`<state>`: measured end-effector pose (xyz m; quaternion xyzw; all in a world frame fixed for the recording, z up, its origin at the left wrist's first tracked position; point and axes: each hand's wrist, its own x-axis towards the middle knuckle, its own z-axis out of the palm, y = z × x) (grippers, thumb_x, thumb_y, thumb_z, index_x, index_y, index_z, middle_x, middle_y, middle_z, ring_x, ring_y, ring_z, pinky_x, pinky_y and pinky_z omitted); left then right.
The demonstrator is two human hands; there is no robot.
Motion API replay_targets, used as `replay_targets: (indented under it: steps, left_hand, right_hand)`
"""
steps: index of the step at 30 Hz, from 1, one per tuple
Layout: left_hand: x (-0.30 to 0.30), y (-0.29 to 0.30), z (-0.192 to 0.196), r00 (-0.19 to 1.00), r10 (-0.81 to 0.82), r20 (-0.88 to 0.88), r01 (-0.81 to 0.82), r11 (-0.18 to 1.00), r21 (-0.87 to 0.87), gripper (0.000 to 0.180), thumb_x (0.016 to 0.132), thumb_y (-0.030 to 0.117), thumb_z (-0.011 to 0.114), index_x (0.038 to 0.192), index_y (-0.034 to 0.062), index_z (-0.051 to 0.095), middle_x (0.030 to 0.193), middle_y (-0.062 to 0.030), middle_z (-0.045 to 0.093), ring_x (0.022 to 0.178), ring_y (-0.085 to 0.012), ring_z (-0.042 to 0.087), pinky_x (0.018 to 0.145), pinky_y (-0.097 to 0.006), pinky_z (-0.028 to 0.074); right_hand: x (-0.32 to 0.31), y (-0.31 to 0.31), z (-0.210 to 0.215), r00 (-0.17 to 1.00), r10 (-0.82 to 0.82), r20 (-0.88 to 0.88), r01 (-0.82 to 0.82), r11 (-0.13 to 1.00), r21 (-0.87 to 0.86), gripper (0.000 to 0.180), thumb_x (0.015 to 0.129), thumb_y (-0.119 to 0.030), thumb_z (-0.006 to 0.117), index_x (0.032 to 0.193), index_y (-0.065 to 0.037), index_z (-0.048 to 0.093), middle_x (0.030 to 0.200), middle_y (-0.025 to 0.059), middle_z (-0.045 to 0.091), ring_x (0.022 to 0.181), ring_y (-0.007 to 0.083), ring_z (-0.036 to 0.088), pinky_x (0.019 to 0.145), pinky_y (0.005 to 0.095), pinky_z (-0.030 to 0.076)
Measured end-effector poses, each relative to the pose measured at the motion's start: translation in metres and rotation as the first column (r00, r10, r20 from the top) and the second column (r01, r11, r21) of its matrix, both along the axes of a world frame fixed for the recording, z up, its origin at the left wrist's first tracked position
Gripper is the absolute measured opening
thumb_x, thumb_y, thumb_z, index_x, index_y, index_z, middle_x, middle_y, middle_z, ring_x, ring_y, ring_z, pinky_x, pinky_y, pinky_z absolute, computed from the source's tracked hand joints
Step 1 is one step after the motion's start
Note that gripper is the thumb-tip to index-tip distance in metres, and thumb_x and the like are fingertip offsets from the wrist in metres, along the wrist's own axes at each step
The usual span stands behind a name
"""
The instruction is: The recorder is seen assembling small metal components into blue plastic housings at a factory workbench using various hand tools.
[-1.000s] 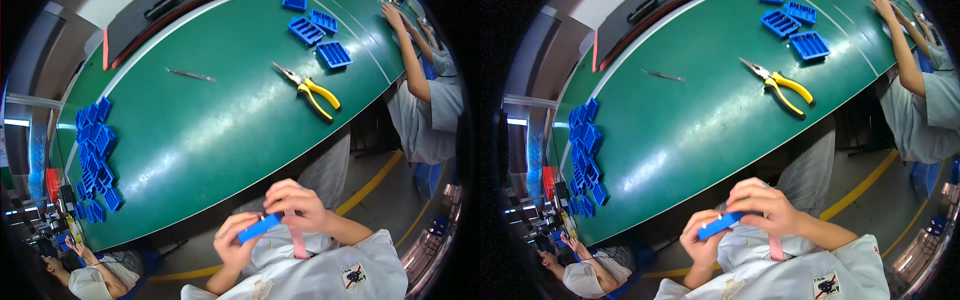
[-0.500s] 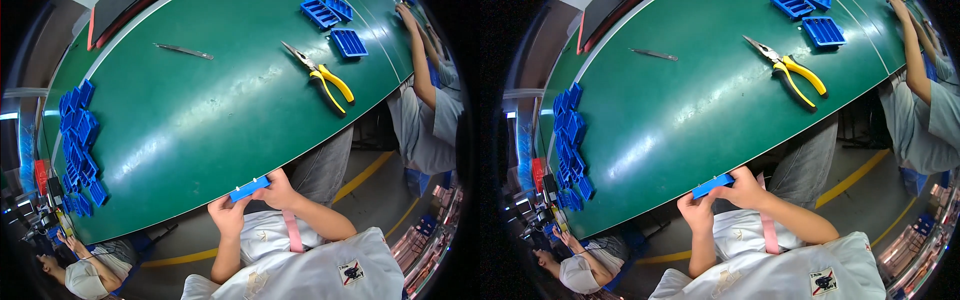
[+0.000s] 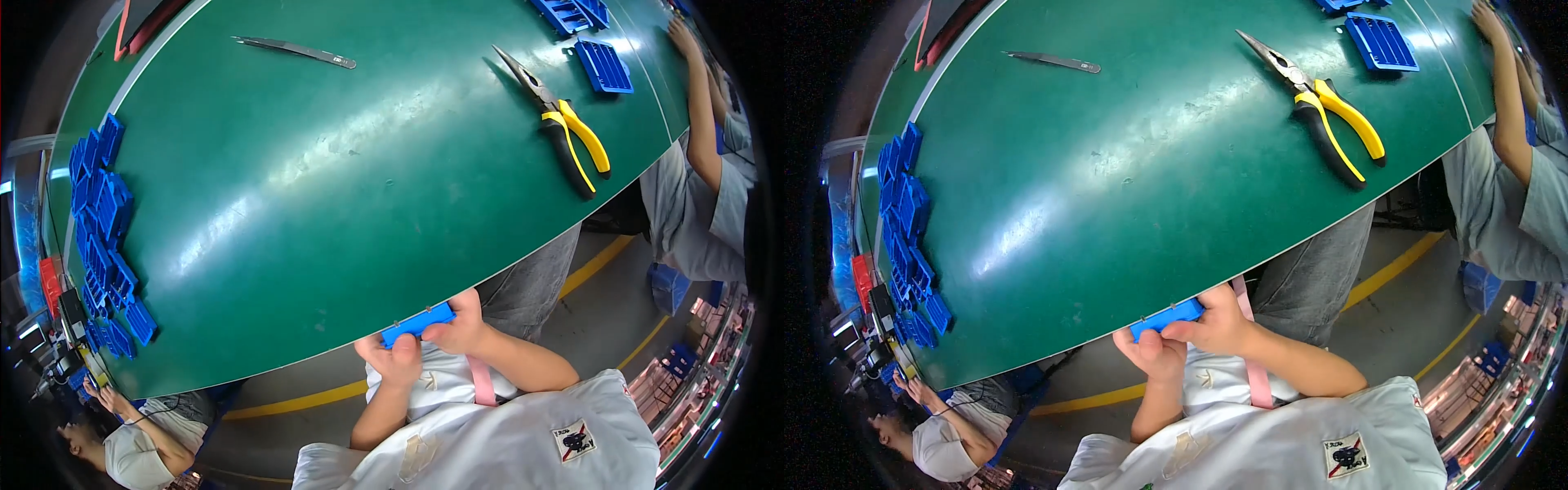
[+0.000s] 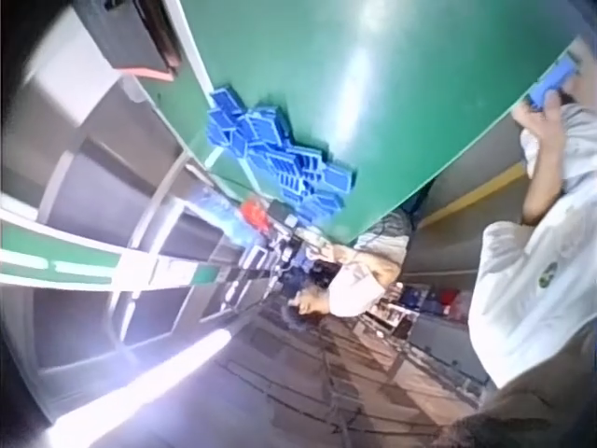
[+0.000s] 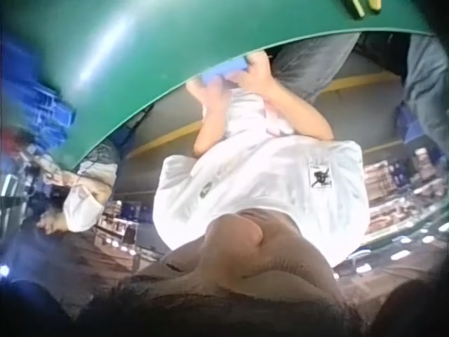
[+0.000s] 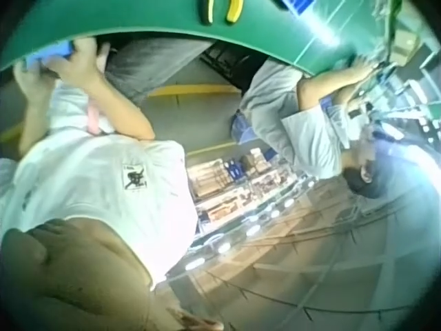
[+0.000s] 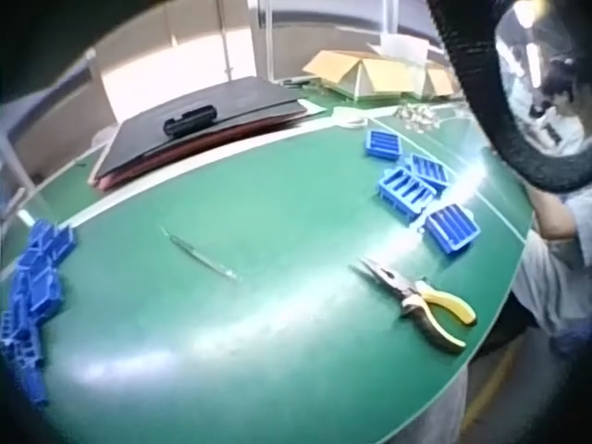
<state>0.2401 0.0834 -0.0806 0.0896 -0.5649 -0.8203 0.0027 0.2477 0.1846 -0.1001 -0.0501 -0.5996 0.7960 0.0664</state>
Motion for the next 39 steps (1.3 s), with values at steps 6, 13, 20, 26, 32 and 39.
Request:
replay_targets:
  steps: [6,13,20,26,32,39]
  left_hand:
    - [0.02,-0.002,-0.02,0.997,0.045,0.063,-0.042,0.998,-0.045,0.044,0.083,0.029,0.066,0.109,-0.0046,0.054,0.102,-0.01,0.059,0.093,-0.0179,0.057,0.081,-0.032,0.047]
    - [0.027,-0.037,-0.006,0.957,-0.267,0.114,0.275,0.959,-0.064,0.088,0.079,0.06,0.061,0.125,-0.0129,0.042,0.124,-0.0223,0.052,0.114,-0.0279,0.053,0.097,-0.038,0.042]
    - [0.015,-0.037,0.009,0.963,-0.254,0.094,0.26,0.964,-0.059,0.067,0.09,0.054,0.05,0.115,-0.0086,0.052,0.112,-0.0156,0.059,0.102,-0.0219,0.057,0.088,-0.033,0.045]
    - [0.014,-0.026,0.012,0.99,-0.1,0.098,0.105,0.994,-0.042,0.044,0.095,0.039,0.051,0.102,-0.003,0.059,0.094,-0.0043,0.059,0.081,-0.0084,0.052,0.068,-0.022,0.041]
    - [0.012,-0.016,0.012,0.994,-0.036,0.099,0.045,0.995,-0.092,0.04,0.095,0.037,0.051,0.095,-0.0017,0.06,0.087,-0.0032,0.058,0.073,-0.0081,0.051,0.059,-0.023,0.039]
    - [0.017,-0.011,0.035,0.955,0.061,0.29,-0.055,0.998,-0.028,0.035,0.095,0.034,0.051,0.091,0.0006,0.058,0.082,-0.0036,0.057,0.068,-0.0083,0.051,0.057,-0.023,0.039]
  right_hand:
    - [-0.001,-0.002,0.004,0.995,-0.014,0.099,0.017,0.999,-0.031,0.028,0.08,-0.025,0.072,0.096,-0.004,0.064,0.095,0.005,0.063,0.086,0.017,0.058,0.075,0.0311,0.045]
    - [0.01,0.005,0.037,0.952,0.294,0.083,-0.291,0.955,-0.052,0.02,0.083,-0.012,0.066,0.098,-0.001,0.06,0.09,0.0076,0.063,0.081,0.0175,0.059,0.073,0.0294,0.045]
    - [0.002,-0.011,0.061,0.961,0.172,0.215,-0.158,0.984,-0.082,0.016,0.09,-0.009,0.058,0.102,0.001,0.06,0.089,0.0053,0.065,0.074,0.0089,0.057,0.068,0.0241,0.046]
    - [0.0,-0.013,0.057,0.944,0.135,0.302,-0.124,0.991,-0.056,0.017,0.091,-0.01,0.057,0.102,0.002,0.06,0.085,0.0052,0.065,0.073,0.0083,0.056,0.066,0.0234,0.046]
    - [-0.003,-0.012,0.055,0.968,0.071,0.241,-0.071,0.997,-0.009,0.017,0.091,-0.011,0.057,0.102,0.001,0.06,0.084,0.0048,0.064,0.072,0.0088,0.057,0.064,0.0248,0.046]
    - [-0.004,-0.012,0.078,0.881,0.109,0.461,-0.141,0.989,0.035,0.018,0.092,-0.014,0.056,0.102,0.0,0.06,0.085,0.0036,0.063,0.075,0.0077,0.056,0.067,0.0242,0.046]
